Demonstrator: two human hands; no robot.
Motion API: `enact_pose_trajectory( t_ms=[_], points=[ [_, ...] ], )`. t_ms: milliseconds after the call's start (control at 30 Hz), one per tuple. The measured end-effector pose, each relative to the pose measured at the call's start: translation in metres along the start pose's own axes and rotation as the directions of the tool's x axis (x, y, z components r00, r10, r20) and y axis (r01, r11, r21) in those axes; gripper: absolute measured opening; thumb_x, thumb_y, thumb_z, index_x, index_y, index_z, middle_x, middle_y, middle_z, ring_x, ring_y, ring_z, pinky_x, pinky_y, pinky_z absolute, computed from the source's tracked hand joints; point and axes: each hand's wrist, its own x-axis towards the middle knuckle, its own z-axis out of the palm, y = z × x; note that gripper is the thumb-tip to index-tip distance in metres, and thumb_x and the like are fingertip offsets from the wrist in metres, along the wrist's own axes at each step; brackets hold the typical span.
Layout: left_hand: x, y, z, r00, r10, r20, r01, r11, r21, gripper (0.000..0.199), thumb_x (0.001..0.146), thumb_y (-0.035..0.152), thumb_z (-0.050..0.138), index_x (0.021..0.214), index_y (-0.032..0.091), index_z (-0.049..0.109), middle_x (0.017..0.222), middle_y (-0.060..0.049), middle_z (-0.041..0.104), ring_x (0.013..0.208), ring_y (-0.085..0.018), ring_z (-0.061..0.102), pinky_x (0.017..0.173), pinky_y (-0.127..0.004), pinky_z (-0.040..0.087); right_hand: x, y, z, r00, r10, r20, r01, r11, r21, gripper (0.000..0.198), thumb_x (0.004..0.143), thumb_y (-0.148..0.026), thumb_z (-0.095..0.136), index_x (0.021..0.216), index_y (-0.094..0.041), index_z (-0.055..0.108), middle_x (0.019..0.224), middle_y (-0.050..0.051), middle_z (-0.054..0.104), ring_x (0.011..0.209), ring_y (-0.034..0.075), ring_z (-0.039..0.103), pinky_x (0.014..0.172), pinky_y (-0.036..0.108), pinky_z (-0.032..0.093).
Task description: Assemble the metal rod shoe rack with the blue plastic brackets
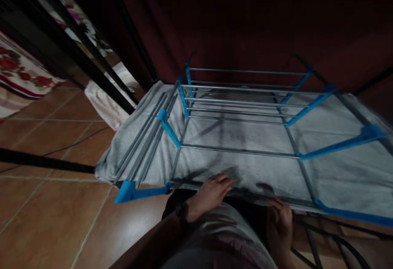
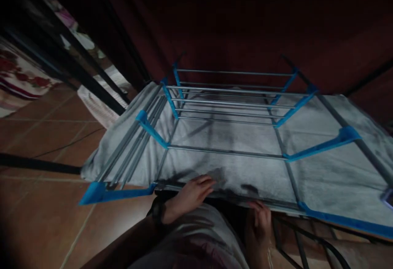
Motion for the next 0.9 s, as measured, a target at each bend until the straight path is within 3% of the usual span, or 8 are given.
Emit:
enact_pose_trajectory(
  t_ms=[133, 233, 333, 433, 533, 667, 800, 900],
  points=[
    [-0.062, -0.020, -0.004, 0.987, -0.149, -0.053, 0.140, 0.979, -0.148, 0.035, 0.104, 0.024, 0.046, 0.130, 0.024, 0.069, 0.127, -0.007, 0.072, 0.120, -0.019, 0.066, 0.107, -0.033, 0.052, 0.030, -0.051, 0.046, 0.909, -0.248, 0.334, 0.237, 0.969, 0.074, 0.031, 0.102, -0.027, 0.045, 0.120, -0.030, 0.070, 0.123, 0.011, 0.068, 0.116, 0.029, 0.065, 0.096, 0.051, 0.055],
    [-0.119, -0.042, -0.003, 0.941, -0.298, -0.158, 0.270, 0.947, -0.176, 0.033, 0.103, 0.029, 0.043, 0.105, 0.022, 0.075, 0.105, -0.007, 0.075, 0.098, -0.018, 0.070, 0.091, -0.029, 0.057, 0.046, -0.081, 0.085, 0.739, -0.410, 0.534, 0.385, 0.908, 0.164, 0.040, 0.103, -0.020, 0.041, 0.132, -0.027, 0.068, 0.128, 0.011, 0.068, 0.119, 0.026, 0.065, 0.102, 0.048, 0.056],
    [-0.170, -0.068, 0.000, 0.797, -0.528, -0.292, 0.471, 0.847, -0.247, 0.036, 0.102, 0.040, 0.044, 0.084, 0.021, 0.070, 0.083, -0.005, 0.072, 0.078, -0.017, 0.069, 0.074, -0.027, 0.057, 0.049, -0.104, 0.118, 0.548, -0.486, 0.681, 0.477, 0.850, 0.223, 0.041, 0.103, -0.019, 0.042, 0.136, -0.027, 0.065, 0.130, 0.009, 0.068, 0.118, 0.024, 0.066, 0.104, 0.042, 0.055],
    [-0.195, -0.090, 0.004, 0.602, -0.670, -0.434, 0.540, 0.742, -0.397, 0.033, 0.093, 0.051, 0.056, 0.094, 0.020, 0.067, 0.086, -0.006, 0.072, 0.072, -0.019, 0.070, 0.064, -0.029, 0.057, 0.047, -0.124, 0.143, 0.419, -0.486, 0.767, 0.530, 0.817, 0.227, 0.038, 0.104, -0.019, 0.043, 0.135, -0.025, 0.064, 0.130, 0.009, 0.068, 0.115, 0.022, 0.067, 0.103, 0.038, 0.055],
    [-0.189, -0.104, 0.006, 0.543, -0.664, -0.514, 0.451, 0.747, -0.489, 0.042, 0.087, 0.054, 0.063, 0.110, 0.019, 0.064, 0.107, -0.011, 0.075, 0.080, -0.022, 0.074, 0.070, -0.036, 0.062, 0.047, -0.142, 0.160, 0.307, -0.419, 0.855, 0.583, 0.792, 0.179, 0.035, 0.104, -0.020, 0.047, 0.135, -0.022, 0.063, 0.129, 0.009, 0.067, 0.116, 0.024, 0.066, 0.103, 0.039, 0.055],
    [-0.167, -0.112, 0.002, 0.572, -0.543, -0.616, 0.323, 0.838, -0.439, 0.039, 0.090, 0.049, 0.061, 0.117, 0.021, 0.066, 0.122, -0.013, 0.074, 0.109, -0.027, 0.072, 0.095, -0.044, 0.060, 0.050, -0.157, 0.176, 0.234, -0.305, 0.923, 0.636, 0.766, 0.091, 0.036, 0.103, -0.016, 0.043, 0.133, -0.020, 0.062, 0.127, 0.011, 0.067, 0.114, 0.024, 0.067, 0.100, 0.038, 0.055],
    [-0.162, -0.116, -0.004, 0.580, -0.529, -0.619, 0.324, 0.847, -0.421, 0.029, 0.089, 0.047, 0.062, 0.101, 0.022, 0.069, 0.098, -0.009, 0.078, 0.095, -0.026, 0.074, 0.091, -0.042, 0.061, 0.047, -0.161, 0.178, 0.218, -0.248, 0.944, 0.623, 0.780, 0.061, 0.045, 0.103, -0.010, 0.032, 0.140, -0.020, 0.056, 0.130, 0.011, 0.065, 0.106, 0.022, 0.070, 0.089, 0.034, 0.058],
    [-0.163, -0.119, -0.006, 0.554, -0.582, -0.596, 0.362, 0.813, -0.457, 0.028, 0.088, 0.047, 0.063, 0.097, 0.021, 0.069, 0.091, -0.008, 0.078, 0.086, -0.026, 0.075, 0.083, -0.039, 0.061, 0.046, -0.164, 0.173, 0.210, -0.233, 0.950, 0.617, 0.785, 0.056, 0.047, 0.103, -0.012, 0.031, 0.143, -0.022, 0.054, 0.130, 0.011, 0.065, 0.102, 0.022, 0.071, 0.084, 0.034, 0.058]
  ],
)
